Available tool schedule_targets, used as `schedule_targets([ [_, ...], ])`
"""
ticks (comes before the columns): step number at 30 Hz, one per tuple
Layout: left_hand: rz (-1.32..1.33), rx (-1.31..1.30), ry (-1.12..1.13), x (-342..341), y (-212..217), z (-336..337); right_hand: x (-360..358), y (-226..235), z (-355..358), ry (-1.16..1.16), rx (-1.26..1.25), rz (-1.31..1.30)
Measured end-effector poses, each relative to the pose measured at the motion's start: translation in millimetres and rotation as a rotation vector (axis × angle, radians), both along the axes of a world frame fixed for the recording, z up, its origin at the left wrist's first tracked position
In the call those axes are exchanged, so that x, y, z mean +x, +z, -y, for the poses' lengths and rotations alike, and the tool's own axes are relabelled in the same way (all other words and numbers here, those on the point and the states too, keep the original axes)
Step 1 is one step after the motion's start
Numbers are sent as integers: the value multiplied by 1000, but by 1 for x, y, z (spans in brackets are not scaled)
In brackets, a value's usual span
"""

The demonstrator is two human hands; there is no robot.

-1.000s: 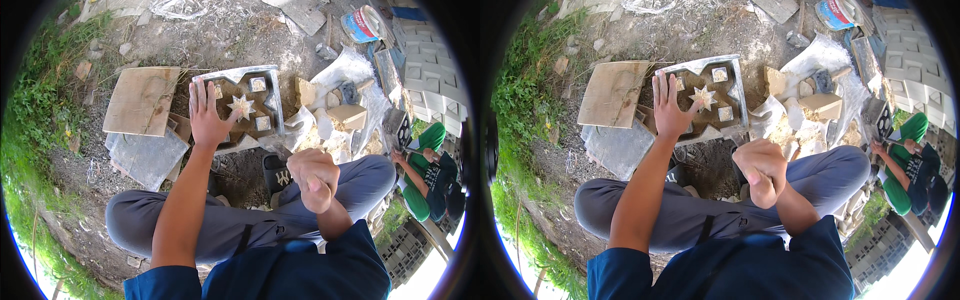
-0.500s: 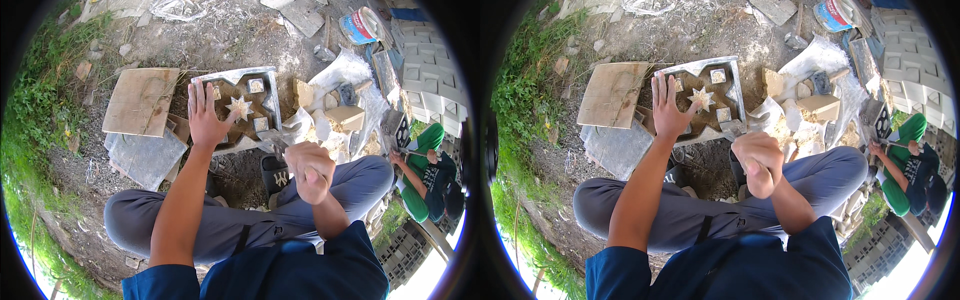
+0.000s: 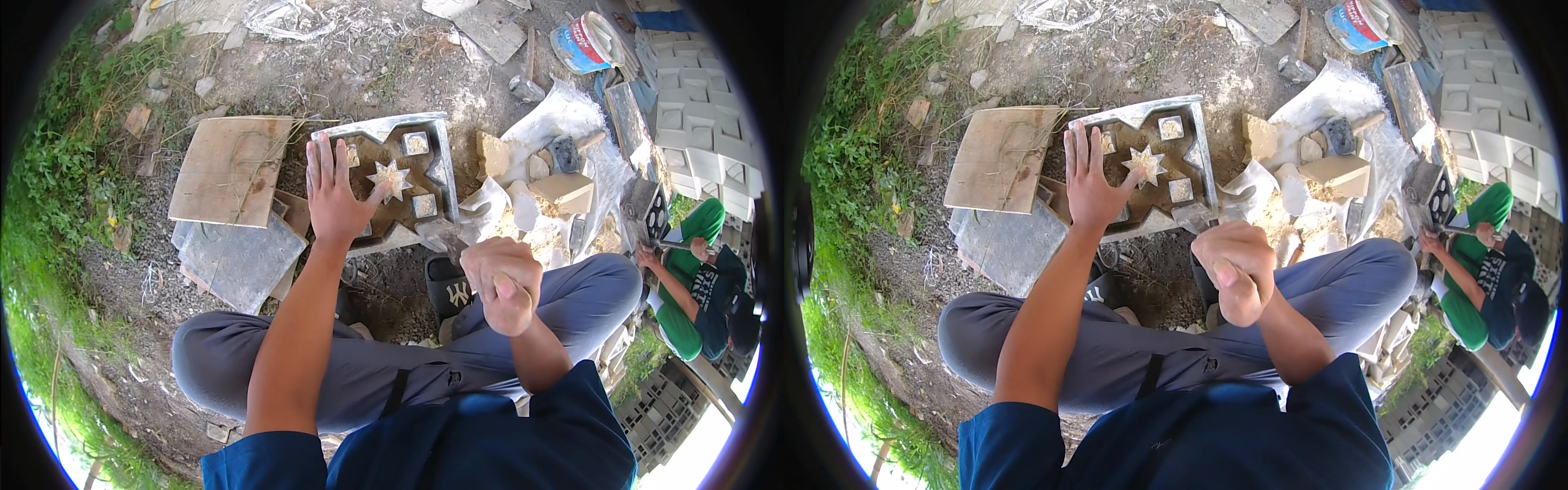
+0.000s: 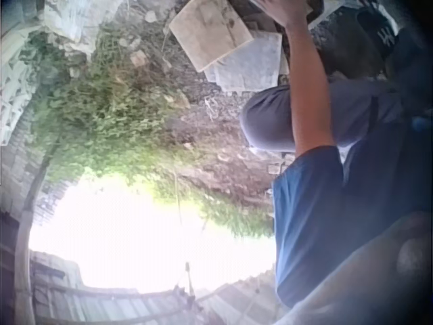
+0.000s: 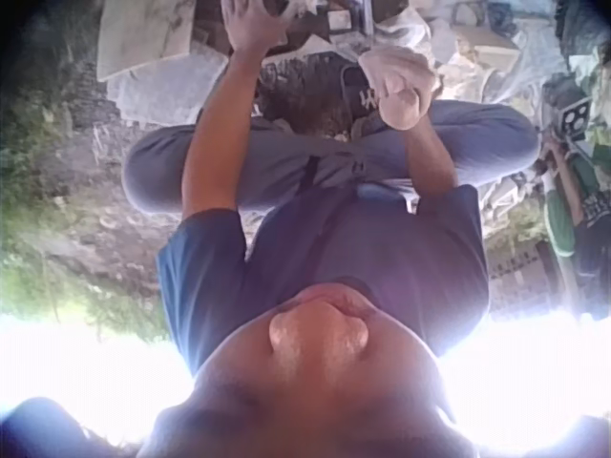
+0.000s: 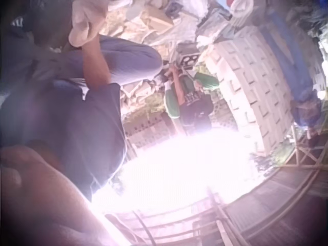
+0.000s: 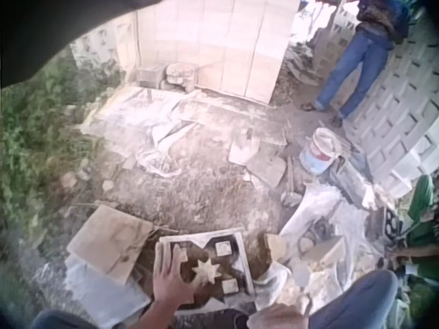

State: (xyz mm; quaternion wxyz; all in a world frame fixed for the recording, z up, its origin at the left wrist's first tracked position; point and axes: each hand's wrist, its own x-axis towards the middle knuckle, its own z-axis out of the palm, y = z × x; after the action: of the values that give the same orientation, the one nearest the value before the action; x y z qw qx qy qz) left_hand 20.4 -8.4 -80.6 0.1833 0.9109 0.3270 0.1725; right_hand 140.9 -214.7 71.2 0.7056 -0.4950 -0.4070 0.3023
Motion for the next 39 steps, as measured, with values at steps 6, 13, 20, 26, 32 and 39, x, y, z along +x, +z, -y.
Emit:
schedule_targets([
  [6,-20,-32,30,0,-1,1,-1,6,-8,5,-41,105],
  [13,30,-6,7,0,-2,-1,7,11,-6,-52,-123,-49],
  [20,29,0,8,-1,-2,-3,-5,-12,-8,-75,-137,50],
  [26,19,-2,8,-1,-2,-4,-8,-23,-17,-146,32,-110],
  [32,22,-6,15,7,9,2,-4,-23,-14,-98,-137,246],
  [39,-6,5,16,2,7,0,-6,-3,-18,-169,96,-5],
])
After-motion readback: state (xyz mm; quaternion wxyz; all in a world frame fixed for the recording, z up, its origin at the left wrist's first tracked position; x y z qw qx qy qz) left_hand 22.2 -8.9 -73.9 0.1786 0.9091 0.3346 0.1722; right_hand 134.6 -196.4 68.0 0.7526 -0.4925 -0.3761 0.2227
